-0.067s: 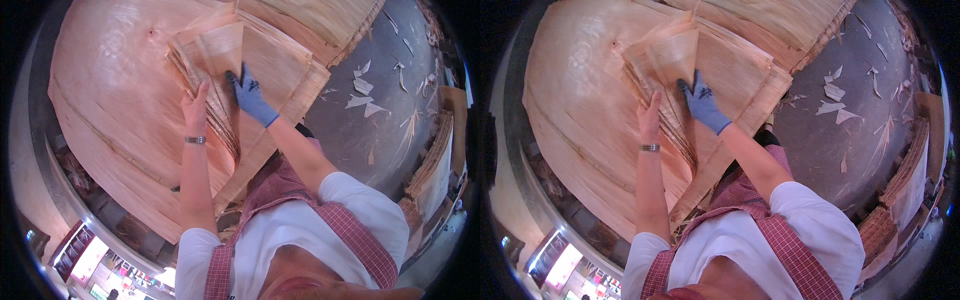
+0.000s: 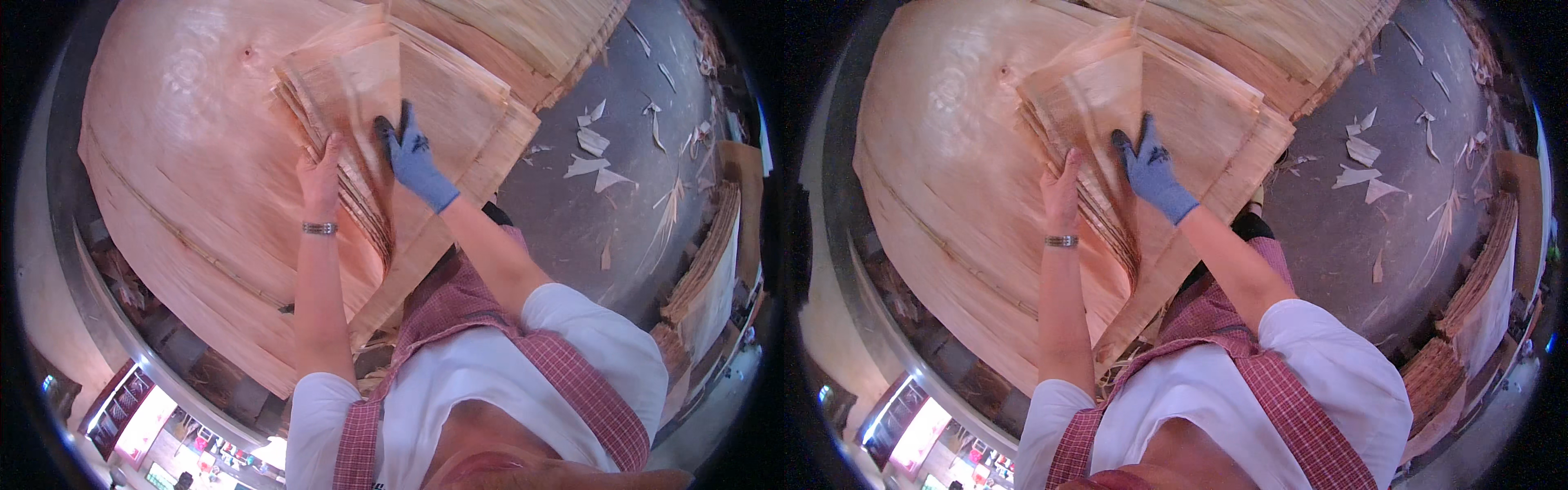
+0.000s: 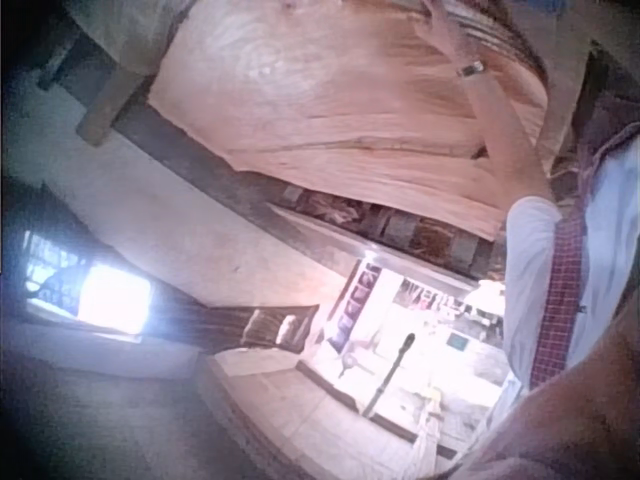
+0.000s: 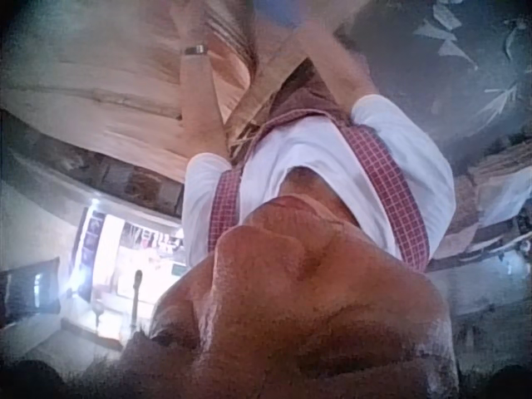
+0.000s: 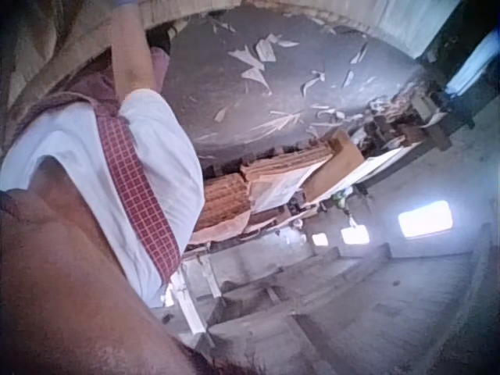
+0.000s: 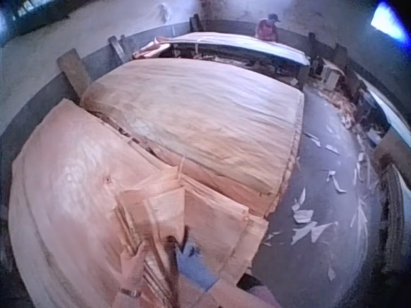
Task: The person peels thin sheets of wood veneer from a stack, folds the veneer, and uses a handheld blade to cut along the folds on a metal work surface.
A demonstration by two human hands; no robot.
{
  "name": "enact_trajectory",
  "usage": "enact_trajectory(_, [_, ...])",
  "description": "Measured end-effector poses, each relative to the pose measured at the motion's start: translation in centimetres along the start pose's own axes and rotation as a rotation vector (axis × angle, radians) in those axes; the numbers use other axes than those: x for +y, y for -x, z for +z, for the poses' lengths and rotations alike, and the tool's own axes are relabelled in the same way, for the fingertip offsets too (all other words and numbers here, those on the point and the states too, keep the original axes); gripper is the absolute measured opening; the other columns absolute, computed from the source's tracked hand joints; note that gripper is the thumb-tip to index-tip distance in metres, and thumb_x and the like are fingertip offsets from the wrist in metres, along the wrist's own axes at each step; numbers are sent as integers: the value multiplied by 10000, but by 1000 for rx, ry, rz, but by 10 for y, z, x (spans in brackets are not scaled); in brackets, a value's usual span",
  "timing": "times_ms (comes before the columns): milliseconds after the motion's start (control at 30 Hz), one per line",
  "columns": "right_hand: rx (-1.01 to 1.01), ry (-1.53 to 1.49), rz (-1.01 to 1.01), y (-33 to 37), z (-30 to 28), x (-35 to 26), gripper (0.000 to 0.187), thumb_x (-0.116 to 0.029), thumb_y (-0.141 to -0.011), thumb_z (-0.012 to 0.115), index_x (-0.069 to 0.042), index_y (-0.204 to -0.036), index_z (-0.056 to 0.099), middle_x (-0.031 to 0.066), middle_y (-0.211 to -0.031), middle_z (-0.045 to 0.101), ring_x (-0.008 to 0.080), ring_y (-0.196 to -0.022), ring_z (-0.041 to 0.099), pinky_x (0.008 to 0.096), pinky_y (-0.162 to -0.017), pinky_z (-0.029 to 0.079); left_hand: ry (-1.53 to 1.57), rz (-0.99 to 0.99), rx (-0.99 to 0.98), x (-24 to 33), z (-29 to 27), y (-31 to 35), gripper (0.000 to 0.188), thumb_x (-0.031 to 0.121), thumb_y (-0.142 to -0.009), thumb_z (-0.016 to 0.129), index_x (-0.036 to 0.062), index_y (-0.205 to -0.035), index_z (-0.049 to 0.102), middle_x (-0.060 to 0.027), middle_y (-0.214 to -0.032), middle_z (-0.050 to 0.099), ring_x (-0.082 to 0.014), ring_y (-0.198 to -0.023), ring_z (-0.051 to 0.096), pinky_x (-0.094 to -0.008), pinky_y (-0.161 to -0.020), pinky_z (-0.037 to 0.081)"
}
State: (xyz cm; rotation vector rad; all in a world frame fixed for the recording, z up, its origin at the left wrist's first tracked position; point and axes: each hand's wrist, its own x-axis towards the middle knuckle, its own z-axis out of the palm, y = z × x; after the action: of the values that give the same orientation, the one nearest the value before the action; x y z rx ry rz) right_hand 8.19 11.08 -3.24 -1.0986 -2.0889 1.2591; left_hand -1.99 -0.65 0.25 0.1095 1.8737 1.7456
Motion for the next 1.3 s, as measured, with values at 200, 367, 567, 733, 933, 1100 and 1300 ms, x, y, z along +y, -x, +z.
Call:
enact_trajectory(200, [-172, -48, -623, 53, -39, -34, 704, -395, -868, 628, 81, -1332, 395, 294, -1312, 470, 481, -1190, 452, 495, -1014, 364, -19, -26, 44, 1, -2, 1, 173, 197, -876, 714, 65, -975, 663, 43, -880, 619, -44, -755, 536, -221, -651, 449])
enact_trajectory(367, [17, 130, -122, 9, 1, -43, 833, -509, -856, 607, 123, -1338, 356, 330, -1337, 429, 441, -1235, 446, 484, -1029, 375, 26, -21, -1, 2, -6, 1, 218, 238, -873, 720, 68, -989, 649, 55, -874, 608, -38, -766, 522, -210, -656, 432])
enact_trajectory(567, [-184, 78, 79, -19, 6, -38, 844, -573, -823, 621, 88, -1306, 414, 315, -1256, 506, 419, -1165, 516, 465, -964, 425, -31, 59, 25, 6, -4, 3, 286, 269, -868, 724, 56, -1042, 647, 46, -909, 616, -49, -804, 525, -211, -712, 437])
enact_trajectory(733, [-95, -87, 104, -24, 11, -12, 723, -539, -817, 651, 26, -1241, 497, 261, -1160, 581, 383, -1074, 577, 444, -881, 467, 15, 35, -3, 1, -6, -3, 288, 225, -874, 718, 49, -1090, 647, 31, -970, 639, -48, -853, 545, -211, -742, 449])
enact_trajectory(933, [217, -316, 13, -7, -13, -4, 502, -277, -829, 711, 13, -1202, 541, 205, -1078, 627, 358, -976, 609, 380, -833, 489, 29, 62, -6, -2, -7, -3, 197, 127, -888, 690, 54, -1068, 659, 27, -975, 647, -46, -857, 556, -203, -757, 452])
enact_trajectory(1100, [310, 43, -710, 46, -58, -39, 451, -108, -777, 740, 29, -1169, 566, 200, -1086, 630, 352, -980, 607, 347, -811, 502, -2, -3, 27, 1, -9, -2, 177, 153, -883, 702, 58, -1027, 663, 39, -941, 641, -45, -829, 549, -211, -730, 449])
enact_trajectory(1300, [156, 94, -164, 5, 10, -25, 740, -438, -826, 683, 68, -1303, 431, 292, -1176, 573, 445, -1047, 578, 458, -905, 466, 32, -18, 17, 2, -10, -2, 206, 209, -872, 721, 61, -1002, 660, 47, -926, 633, -47, -812, 535, -214, -729, 441])
